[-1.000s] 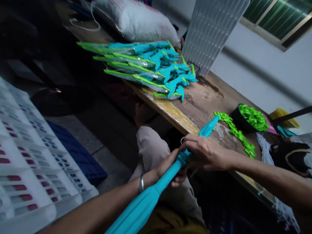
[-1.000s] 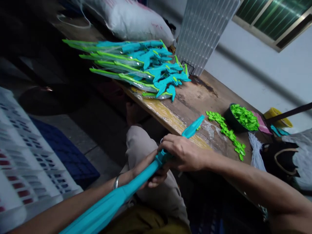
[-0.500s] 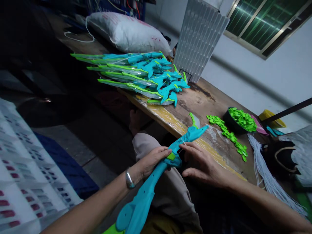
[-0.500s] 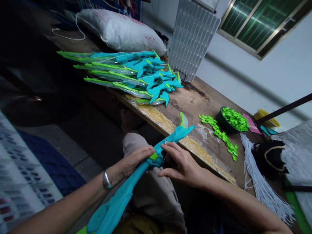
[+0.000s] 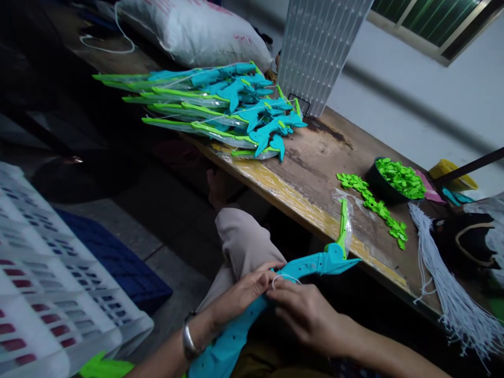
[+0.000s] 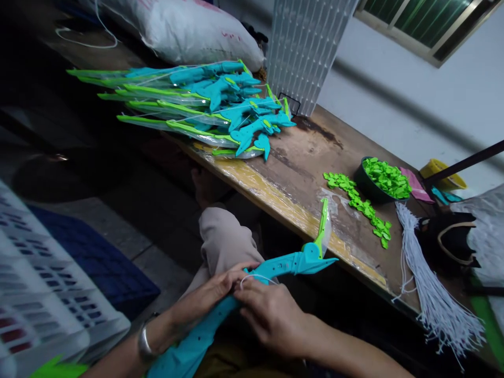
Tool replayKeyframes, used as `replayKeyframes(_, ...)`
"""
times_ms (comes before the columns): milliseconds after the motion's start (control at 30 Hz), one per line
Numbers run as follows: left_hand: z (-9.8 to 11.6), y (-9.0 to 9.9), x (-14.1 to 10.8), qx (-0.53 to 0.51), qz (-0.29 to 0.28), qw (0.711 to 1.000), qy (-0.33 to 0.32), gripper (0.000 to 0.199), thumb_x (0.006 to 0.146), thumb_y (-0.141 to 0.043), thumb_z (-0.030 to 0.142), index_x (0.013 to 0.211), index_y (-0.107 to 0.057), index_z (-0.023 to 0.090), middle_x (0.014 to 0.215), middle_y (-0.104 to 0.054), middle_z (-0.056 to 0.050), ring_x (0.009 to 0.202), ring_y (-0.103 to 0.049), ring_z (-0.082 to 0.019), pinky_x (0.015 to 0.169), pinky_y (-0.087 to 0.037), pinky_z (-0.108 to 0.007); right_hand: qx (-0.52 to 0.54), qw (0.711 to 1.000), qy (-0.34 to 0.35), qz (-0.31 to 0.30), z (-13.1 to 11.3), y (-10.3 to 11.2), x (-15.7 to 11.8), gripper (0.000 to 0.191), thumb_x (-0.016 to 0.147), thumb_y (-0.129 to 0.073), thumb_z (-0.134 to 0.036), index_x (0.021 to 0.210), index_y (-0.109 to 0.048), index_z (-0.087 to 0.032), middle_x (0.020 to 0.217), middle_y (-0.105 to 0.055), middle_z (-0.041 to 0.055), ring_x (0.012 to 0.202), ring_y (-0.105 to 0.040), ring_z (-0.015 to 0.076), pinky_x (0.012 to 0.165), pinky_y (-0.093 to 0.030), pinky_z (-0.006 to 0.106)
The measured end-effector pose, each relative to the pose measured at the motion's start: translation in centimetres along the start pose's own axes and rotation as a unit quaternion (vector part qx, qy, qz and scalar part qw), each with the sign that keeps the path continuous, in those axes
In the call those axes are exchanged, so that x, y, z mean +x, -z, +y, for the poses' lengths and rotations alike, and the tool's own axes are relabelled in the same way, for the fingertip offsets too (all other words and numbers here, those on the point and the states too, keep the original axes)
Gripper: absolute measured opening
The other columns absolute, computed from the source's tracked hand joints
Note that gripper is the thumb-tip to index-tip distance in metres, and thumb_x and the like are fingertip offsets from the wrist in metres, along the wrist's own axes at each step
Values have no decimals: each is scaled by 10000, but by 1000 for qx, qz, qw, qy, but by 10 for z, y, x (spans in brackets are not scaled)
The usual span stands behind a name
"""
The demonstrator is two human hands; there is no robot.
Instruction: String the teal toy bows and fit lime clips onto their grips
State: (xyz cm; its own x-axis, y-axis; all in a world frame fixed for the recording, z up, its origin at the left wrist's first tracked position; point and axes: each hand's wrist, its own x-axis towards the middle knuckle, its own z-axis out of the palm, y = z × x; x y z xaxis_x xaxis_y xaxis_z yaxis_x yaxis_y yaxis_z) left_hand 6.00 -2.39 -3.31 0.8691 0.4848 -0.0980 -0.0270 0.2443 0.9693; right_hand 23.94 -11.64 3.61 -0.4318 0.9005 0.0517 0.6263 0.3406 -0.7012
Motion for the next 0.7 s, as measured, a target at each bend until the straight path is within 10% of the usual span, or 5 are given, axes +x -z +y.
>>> replayKeyframes(133, 2, -2, 4, -6, 29, 998, 53, 479, 933, -574, 590, 853, -783, 167, 1546, -500, -129, 1425, -455, -326, 1234, -290, -428, -46, 994, -11, -103, -5, -17, 4, 291, 1016, -431, -198, 1199, -650, -140, 1142, -696, 155, 1017, -637, 270, 890, -540, 382)
replayKeyframes(233, 3, -4, 5, -3, 57, 997, 57, 460, 940, -563, 570, 808, -774, 182, 1520, -528, -114, 1413, -469, -328, 1231, -296, -453, 154, 982, -97, -50, -6, -23, -3, 226, 1001, -528, -291, 1118, -681, -172, 1107, -716, 120, 1007, -657, 242, 933, -523, 369)
replayKeyframes(467, 9, -11, -5, 71, 71, 994, 46, 482, 964, -519, 592, 918, -822, 219, 1548, -519, -93, 1476, -404, -344, 1219, -329, -459, 679, 631, -333, 171, 7, -27, -25, 546, 779, -877, -565, 1069, -696, -140, 1179, -729, 166, 1037, -736, 260, 847, -575, 315)
replayKeyframes(567, -5, -21, -3, 131, 81, 988, 16, 502, 975, -483, 594, 997, -828, 230, 1605, -456, -102, 1446, -462, -343, 1178, -395, -425, 704, 578, -380, 163, 23, -26, -29, 642, 706, -897, -641, 1032, -729, -114, 1109, -747, 166, 999, -742, 250, 828, -576, 295)
replayKeyframes(700, -27, -35, 2, 186, 69, 980, 6, 429, 939, -550, 589, 973, -840, 275, 1628, -435, -60, 1171, -688, -289, 1020, -526, -332, 675, 583, -411, 189, 52, -45, -37, 618, 574, -963, -628, 781, -725, -97, 751, -741, 114, 656, -707, 178, 632, -523, 226)
